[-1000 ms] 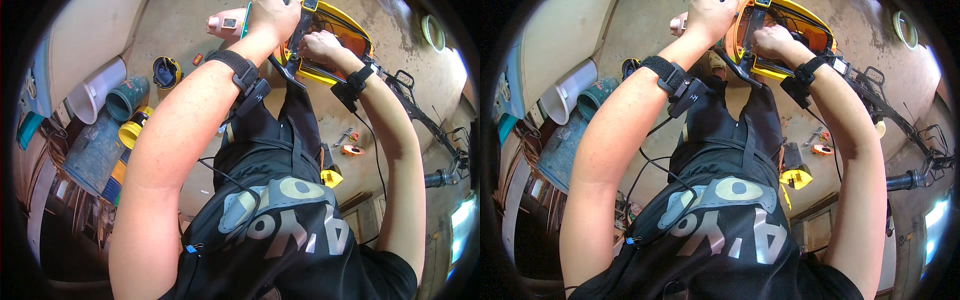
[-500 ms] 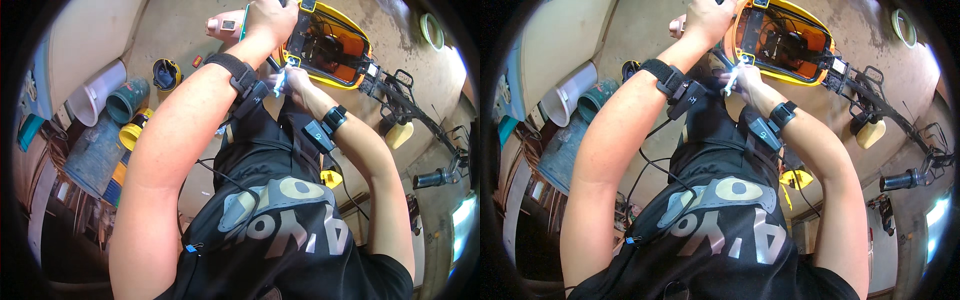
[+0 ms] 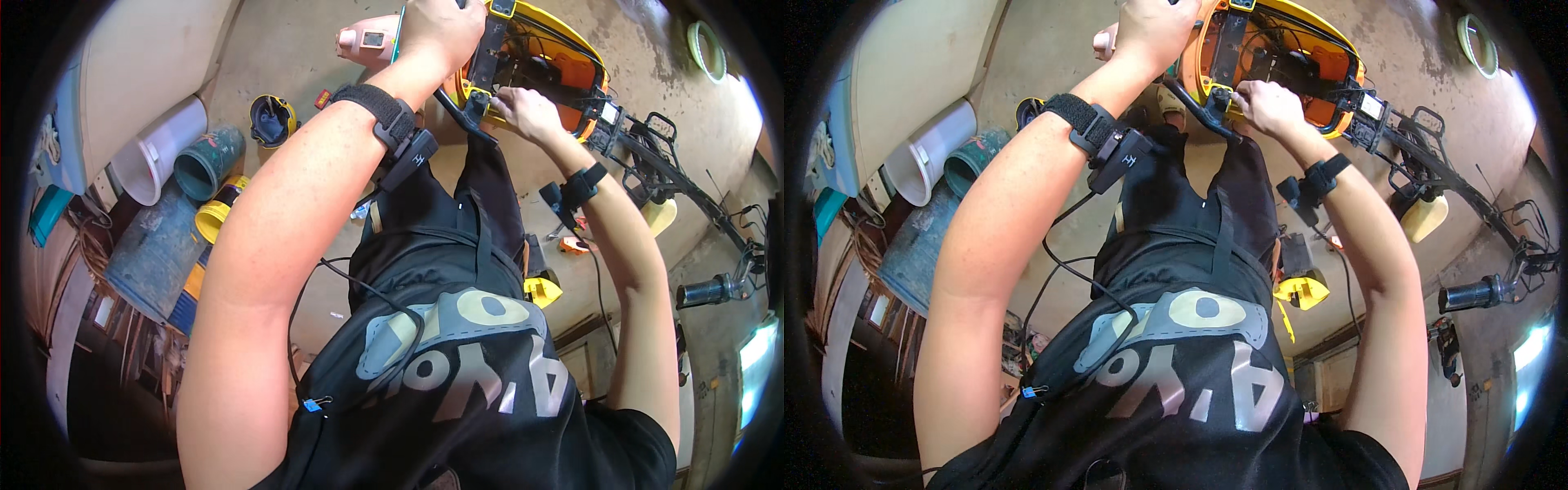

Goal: Repairing the front panel and connecting wiring on a yellow motorcycle.

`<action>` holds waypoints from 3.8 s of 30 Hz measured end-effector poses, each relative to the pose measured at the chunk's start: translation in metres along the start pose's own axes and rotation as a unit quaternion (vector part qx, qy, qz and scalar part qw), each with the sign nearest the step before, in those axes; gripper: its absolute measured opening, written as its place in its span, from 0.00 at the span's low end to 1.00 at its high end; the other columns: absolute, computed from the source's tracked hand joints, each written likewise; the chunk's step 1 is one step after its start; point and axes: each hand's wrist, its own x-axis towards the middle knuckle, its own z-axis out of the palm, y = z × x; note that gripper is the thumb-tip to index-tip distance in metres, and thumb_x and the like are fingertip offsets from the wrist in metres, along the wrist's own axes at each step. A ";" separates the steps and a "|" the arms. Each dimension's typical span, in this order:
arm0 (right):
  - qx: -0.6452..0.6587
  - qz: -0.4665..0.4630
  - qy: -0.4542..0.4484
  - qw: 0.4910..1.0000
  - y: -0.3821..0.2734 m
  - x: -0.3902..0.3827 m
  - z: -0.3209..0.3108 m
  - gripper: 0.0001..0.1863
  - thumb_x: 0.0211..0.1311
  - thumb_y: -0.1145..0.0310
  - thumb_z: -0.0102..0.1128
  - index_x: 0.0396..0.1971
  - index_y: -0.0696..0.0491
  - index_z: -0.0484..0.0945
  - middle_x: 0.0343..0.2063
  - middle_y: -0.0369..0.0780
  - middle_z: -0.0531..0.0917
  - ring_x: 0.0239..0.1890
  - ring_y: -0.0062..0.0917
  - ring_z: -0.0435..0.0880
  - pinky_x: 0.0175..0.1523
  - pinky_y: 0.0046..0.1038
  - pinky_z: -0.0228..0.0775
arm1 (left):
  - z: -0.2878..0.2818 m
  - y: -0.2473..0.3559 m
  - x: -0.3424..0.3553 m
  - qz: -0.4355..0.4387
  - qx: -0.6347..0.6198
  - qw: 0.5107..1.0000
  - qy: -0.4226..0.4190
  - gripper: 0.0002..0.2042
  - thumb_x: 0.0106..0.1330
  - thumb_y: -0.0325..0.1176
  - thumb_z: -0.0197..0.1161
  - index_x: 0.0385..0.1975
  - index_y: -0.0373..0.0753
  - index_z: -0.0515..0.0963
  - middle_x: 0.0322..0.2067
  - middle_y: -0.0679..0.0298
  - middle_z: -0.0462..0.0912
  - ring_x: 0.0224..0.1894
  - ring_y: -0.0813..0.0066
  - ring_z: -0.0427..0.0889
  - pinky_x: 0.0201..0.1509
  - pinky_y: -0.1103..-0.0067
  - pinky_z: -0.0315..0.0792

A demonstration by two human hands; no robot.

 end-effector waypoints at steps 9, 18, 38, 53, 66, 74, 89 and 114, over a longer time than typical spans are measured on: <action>-0.081 -0.143 -0.018 0.986 0.007 0.025 -0.024 0.16 0.70 0.55 0.58 0.46 0.50 0.84 0.39 0.47 0.88 0.44 0.46 0.86 0.50 0.43 0.79 | 0.000 0.002 -0.001 0.004 0.019 1.000 0.004 0.17 0.68 0.43 0.63 0.40 0.30 0.81 0.35 0.39 0.85 0.44 0.40 0.86 0.48 0.59 0.79; -0.104 -0.077 -0.063 0.990 0.004 0.034 -0.024 0.18 0.70 0.50 0.59 0.45 0.48 0.86 0.40 0.48 0.88 0.47 0.45 0.87 0.51 0.42 0.79 | 0.001 0.001 -0.001 0.026 -0.017 1.000 0.007 0.17 0.69 0.42 0.62 0.41 0.30 0.81 0.35 0.39 0.85 0.44 0.41 0.86 0.48 0.59 0.79; 0.341 0.312 0.091 0.882 -0.056 -0.010 0.082 0.21 0.75 0.53 0.52 0.39 0.56 0.83 0.37 0.50 0.88 0.40 0.42 0.89 0.45 0.41 0.78 | 0.000 0.002 -0.002 -0.001 -0.007 1.000 0.002 0.17 0.69 0.42 0.62 0.40 0.30 0.80 0.34 0.39 0.85 0.42 0.41 0.87 0.47 0.59 0.79; 0.765 0.333 0.059 0.549 -0.122 -0.023 0.064 0.06 0.74 0.68 0.47 0.38 0.49 0.73 0.23 0.36 0.78 0.19 0.20 0.72 0.26 0.25 0.65 | 0.003 -0.001 -0.001 0.016 -0.002 1.000 0.007 0.17 0.69 0.42 0.62 0.40 0.31 0.81 0.35 0.39 0.85 0.43 0.41 0.86 0.47 0.58 0.79; 0.033 0.009 -0.050 0.998 0.001 0.004 0.007 0.22 0.73 0.49 0.52 0.50 0.49 0.85 0.44 0.51 0.87 0.48 0.47 0.86 0.56 0.45 0.77 | 0.003 -0.003 0.000 0.036 -0.017 0.999 -0.001 0.16 0.68 0.40 0.61 0.40 0.29 0.80 0.34 0.39 0.85 0.41 0.41 0.87 0.46 0.59 0.79; -0.084 -0.061 -0.069 0.992 0.007 0.026 -0.016 0.17 0.71 0.53 0.57 0.48 0.47 0.86 0.40 0.47 0.88 0.46 0.45 0.87 0.53 0.41 0.79 | 0.002 -0.001 -0.001 0.033 -0.007 0.999 0.006 0.16 0.69 0.40 0.60 0.40 0.30 0.80 0.34 0.38 0.85 0.42 0.41 0.87 0.46 0.59 0.80; -0.105 0.005 -0.011 0.994 0.006 0.004 -0.017 0.29 0.70 0.37 0.52 0.37 0.49 0.88 0.34 0.49 0.88 0.39 0.46 0.88 0.45 0.44 0.80 | 0.001 0.001 -0.001 0.015 0.002 1.000 0.002 0.17 0.69 0.41 0.61 0.41 0.30 0.81 0.35 0.38 0.85 0.43 0.41 0.86 0.47 0.58 0.79; -0.104 -0.071 0.069 0.990 0.021 0.002 -0.013 0.29 0.71 0.40 0.53 0.29 0.52 0.86 0.25 0.50 0.86 0.32 0.48 0.86 0.40 0.45 0.79 | 0.002 -0.002 -0.001 0.032 0.000 0.999 0.007 0.17 0.68 0.42 0.62 0.39 0.30 0.80 0.34 0.39 0.85 0.42 0.41 0.86 0.47 0.58 0.79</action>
